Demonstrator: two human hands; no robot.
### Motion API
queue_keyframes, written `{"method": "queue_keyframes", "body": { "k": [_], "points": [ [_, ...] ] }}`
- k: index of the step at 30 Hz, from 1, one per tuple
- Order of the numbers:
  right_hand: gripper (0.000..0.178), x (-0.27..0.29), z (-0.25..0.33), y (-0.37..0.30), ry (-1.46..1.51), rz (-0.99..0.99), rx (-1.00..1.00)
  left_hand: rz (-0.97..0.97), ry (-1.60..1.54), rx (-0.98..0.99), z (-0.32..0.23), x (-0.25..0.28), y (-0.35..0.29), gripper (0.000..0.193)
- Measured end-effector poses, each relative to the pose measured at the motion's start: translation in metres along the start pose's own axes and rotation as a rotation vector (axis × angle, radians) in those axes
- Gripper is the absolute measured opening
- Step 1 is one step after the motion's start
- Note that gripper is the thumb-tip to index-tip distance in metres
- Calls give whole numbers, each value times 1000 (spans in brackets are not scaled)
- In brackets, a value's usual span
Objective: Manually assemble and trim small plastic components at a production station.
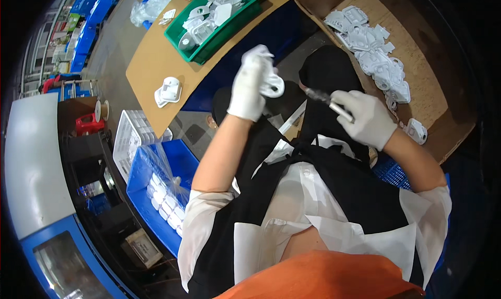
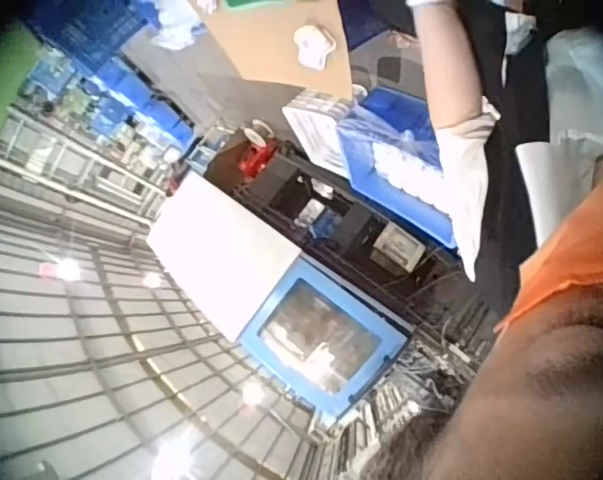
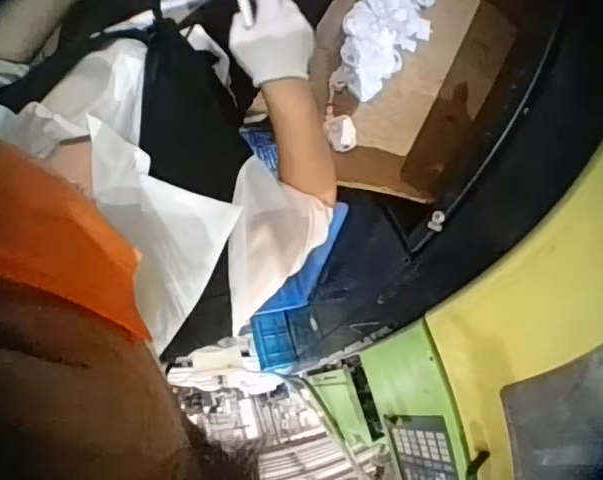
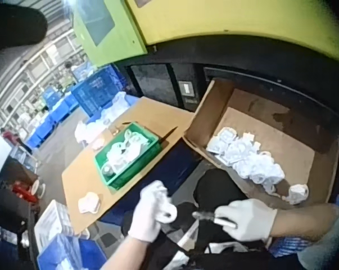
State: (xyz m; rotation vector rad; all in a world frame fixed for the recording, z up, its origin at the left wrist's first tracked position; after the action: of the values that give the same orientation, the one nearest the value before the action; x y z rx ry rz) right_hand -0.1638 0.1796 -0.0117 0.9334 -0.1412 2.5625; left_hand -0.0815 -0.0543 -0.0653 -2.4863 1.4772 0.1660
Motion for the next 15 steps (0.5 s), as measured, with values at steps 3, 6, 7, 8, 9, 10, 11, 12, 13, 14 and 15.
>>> {"method": "queue_keyframes", "body": {
  "k": [3, 6, 7, 8, 9, 10, 11, 12, 13, 14, 15],
  "points": [
    [31, 24, -25, -16, -4, -146, -197, -131, -282, 11, -27, 23, 55, 53],
    [41, 49, -42, -24, -103, -258, -368, 412, -724, -152, -51, 139, 140, 46],
    [41, 61, -76, -41, -133, -345, -450, -124, -515, -81, -41, 124, 158, 52],
    [39, 74, -101, -56, -154, -400, -526, -333, -154, 67, -30, 124, 154, 61],
    [40, 89, -111, -58, -122, -398, -688, -273, -89, 143, -26, 130, 150, 67],
    [38, 97, -137, -73, -132, -527, -719, -328, -107, 212, -8, 130, 142, 69],
    [39, 106, -153, -88, -153, -591, -836, -337, -19, 280, 6, 116, 130, 65],
    [40, 113, -160, -96, -203, -659, -824, -226, 19, 298, 21, 115, 119, 56],
    [42, 123, -179, -112, -185, -669, -969, -124, 30, 367, 38, 104, 105, 46],
    [43, 127, -196, -126, -156, -663, -1098, -122, 116, 392, 49, 85, 85, 42],
    [43, 125, -199, -130, -148, -663, -1106, -60, 192, 415, 60, 71, 68, 43]
  ]
}}
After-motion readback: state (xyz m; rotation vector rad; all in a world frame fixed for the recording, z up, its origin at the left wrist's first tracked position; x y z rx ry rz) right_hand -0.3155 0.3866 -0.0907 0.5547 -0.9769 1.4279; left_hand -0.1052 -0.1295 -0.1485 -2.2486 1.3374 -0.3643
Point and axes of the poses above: each hand's wrist, its own y-axis towards the middle knuckle, its own x-axis out of the back of the hand, z = x × y, the point moved 5 cm from there along y, towards the middle knuckle, and after that the axes turned 13 degrees about y, right-handed, at the moved point
